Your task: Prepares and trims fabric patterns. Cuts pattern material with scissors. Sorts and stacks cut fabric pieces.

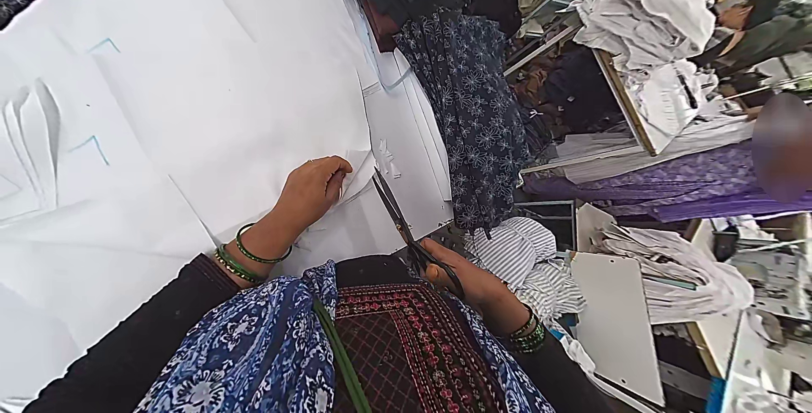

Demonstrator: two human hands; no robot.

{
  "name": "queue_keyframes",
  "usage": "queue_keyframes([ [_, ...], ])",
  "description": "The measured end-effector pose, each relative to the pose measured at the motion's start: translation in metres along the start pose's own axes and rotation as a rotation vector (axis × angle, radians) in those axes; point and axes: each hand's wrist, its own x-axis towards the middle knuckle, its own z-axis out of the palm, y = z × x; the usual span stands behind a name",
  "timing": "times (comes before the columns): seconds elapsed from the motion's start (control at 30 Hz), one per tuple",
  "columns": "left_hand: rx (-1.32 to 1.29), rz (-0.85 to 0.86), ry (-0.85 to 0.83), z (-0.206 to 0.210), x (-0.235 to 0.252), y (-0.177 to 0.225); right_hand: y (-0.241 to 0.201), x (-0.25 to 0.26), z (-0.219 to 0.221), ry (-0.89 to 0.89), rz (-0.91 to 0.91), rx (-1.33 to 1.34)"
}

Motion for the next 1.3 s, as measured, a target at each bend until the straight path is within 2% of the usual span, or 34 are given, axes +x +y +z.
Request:
queue_keyframes([
  [0.13,-0.008,-0.011,-0.009,-0.001,0.001,0.001,-0.003,0.006,0.002,0.008,0.082,0.025],
  [0.5,-0.03,-0.015,-0.018,-0.002,0.001,0.002,-0.009,0.015,0.005,0.04,0.072,0.131],
  [0.7,0.075,0.121,-0.06,0.007,-0.001,-0.002,-0.011,0.015,0.004,0.05,0.106,0.093],
  [0.93,0.128,0.161,-0.081,0.011,-0.002,-0.004,-0.01,0.016,0.005,0.084,0.123,0.018],
  [1.13,0.266,0.141,-0.244,0.012,-0.002,0.006,-0.006,0.016,0.009,0.118,0.076,0.017],
  [1.3,0.307,0.141,-0.271,0.014,-0.002,0.007,-0.003,0.015,0.008,0.117,0.09,0.017],
])
